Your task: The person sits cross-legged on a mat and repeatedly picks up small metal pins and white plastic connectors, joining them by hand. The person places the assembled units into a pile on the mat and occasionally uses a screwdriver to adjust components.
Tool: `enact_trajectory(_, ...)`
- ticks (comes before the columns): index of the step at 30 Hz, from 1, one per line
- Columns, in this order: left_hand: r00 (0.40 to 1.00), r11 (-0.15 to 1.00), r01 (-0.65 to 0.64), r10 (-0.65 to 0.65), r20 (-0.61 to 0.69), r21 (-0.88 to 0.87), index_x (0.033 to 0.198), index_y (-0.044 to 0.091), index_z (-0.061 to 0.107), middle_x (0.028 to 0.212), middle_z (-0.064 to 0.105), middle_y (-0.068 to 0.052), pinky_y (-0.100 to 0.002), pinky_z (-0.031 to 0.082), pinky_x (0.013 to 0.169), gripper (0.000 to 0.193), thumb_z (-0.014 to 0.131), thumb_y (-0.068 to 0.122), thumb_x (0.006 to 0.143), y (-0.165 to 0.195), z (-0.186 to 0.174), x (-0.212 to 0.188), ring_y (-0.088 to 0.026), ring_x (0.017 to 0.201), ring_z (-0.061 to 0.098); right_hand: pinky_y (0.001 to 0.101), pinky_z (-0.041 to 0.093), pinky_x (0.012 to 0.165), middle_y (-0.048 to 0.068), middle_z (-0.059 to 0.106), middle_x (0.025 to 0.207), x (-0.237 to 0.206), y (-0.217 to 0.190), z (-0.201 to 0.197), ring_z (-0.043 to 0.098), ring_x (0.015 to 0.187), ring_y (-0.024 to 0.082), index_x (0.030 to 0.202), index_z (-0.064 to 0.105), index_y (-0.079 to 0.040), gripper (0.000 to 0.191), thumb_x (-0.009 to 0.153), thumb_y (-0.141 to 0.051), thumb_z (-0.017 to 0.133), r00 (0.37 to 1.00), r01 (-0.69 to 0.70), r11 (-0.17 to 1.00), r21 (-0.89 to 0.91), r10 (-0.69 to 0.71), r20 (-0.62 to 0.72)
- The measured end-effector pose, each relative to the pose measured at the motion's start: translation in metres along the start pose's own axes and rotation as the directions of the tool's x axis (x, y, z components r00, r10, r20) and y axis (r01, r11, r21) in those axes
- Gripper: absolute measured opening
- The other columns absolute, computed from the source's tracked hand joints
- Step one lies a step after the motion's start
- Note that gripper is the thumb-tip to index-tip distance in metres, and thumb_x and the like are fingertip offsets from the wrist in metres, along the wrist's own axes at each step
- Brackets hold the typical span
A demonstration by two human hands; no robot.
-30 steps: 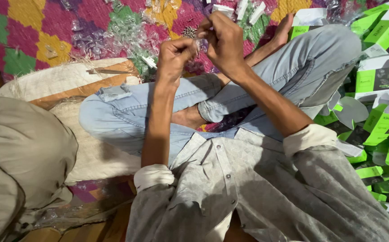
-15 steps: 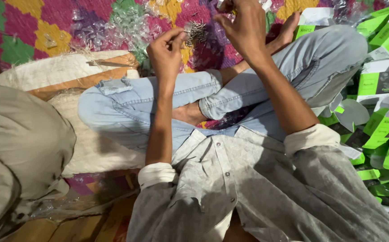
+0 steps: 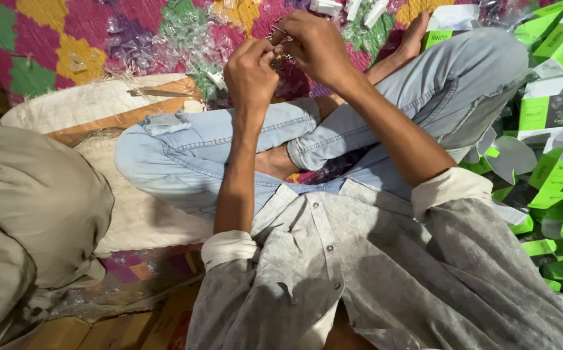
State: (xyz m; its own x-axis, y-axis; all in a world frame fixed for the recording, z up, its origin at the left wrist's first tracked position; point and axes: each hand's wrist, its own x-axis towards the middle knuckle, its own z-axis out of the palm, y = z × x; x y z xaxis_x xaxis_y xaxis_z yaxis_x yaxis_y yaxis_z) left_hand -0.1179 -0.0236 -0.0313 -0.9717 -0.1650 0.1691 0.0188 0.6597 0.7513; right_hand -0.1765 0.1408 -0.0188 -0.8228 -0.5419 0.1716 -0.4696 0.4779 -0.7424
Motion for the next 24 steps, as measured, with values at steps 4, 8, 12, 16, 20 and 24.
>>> enact_trajectory(4,1.0,1.0,-0.007,0.007,-0.009,0.025,0.089,0.006,0.073,0.085,0.07,-0.006,-0.038,0.055,0.067,0.01,0.076,-0.001,0.083,-0.003,0.005,-0.001,-0.025,0.076,0.069,0.0434,0.052,0.066,0.01,0.067,0.099,-0.003,0.009,0.009,0.069,0.085,0.033,0.101,0.069,-0.005,0.018,0.087,0.0,0.08,1.0,0.001,0.994,-0.109,-0.004,-0.02)
enact_trajectory(8,0.999,0.999,-0.05,0.05,-0.001,0.014,0.094,0.004,0.073,0.09,0.071,-0.005,-0.036,0.056,0.071,0.009,0.076,0.001,0.087,-0.007,0.01,0.0,-0.024,0.081,0.07,0.0442,0.051,0.061,0.011,0.064,0.096,-0.004,0.014,0.016,0.068,0.081,0.034,0.098,0.063,-0.004,0.021,0.085,-0.001,0.079,0.999,-0.043,0.981,-0.19,0.039,-0.024)
enact_trajectory(12,0.997,0.997,-0.077,0.077,-0.003,-0.011,0.094,0.004,0.074,0.092,0.072,-0.005,-0.036,0.056,0.073,0.008,0.076,0.001,0.087,-0.007,0.01,0.002,-0.023,0.083,0.07,0.0435,0.051,0.061,0.009,0.065,0.094,-0.003,0.014,0.016,0.068,0.08,0.032,0.099,0.063,-0.006,0.02,0.086,0.002,0.078,0.996,-0.052,0.977,-0.207,0.036,-0.08)
enact_trajectory(16,0.995,0.996,-0.091,0.091,-0.042,0.012,0.089,0.003,0.072,0.09,0.07,-0.007,-0.038,0.055,0.075,0.009,0.076,-0.003,0.083,-0.004,0.006,0.001,-0.026,0.085,0.068,0.0429,0.051,0.064,0.008,0.065,0.092,-0.005,0.01,0.01,0.068,0.081,0.031,0.096,0.068,-0.007,0.016,0.087,-0.002,0.08,0.996,0.018,0.989,-0.147,-0.031,-0.085)
enact_trajectory(20,0.996,0.997,-0.064,0.067,-0.064,0.049,0.085,0.003,0.072,0.085,0.067,-0.007,-0.04,0.053,0.072,0.011,0.076,-0.005,0.078,-0.002,0.004,-0.001,-0.027,0.082,0.065,0.0418,0.051,0.066,0.007,0.067,0.091,-0.005,0.007,0.009,0.068,0.079,0.028,0.095,0.073,-0.007,0.011,0.089,-0.002,0.08,0.998,-0.01,0.999,-0.038,0.007,-0.06)
enact_trajectory(24,0.996,0.998,-0.055,0.054,-0.075,-0.009,0.083,0.003,0.073,0.081,0.066,-0.006,-0.039,0.051,0.069,0.012,0.078,-0.006,0.077,-0.002,0.011,-0.003,-0.025,0.079,0.063,0.0431,0.051,0.066,0.009,0.067,0.093,-0.004,0.009,0.012,0.068,0.081,0.031,0.095,0.069,-0.006,0.014,0.087,0.0,0.079,0.997,-0.015,0.995,-0.097,0.008,-0.074)
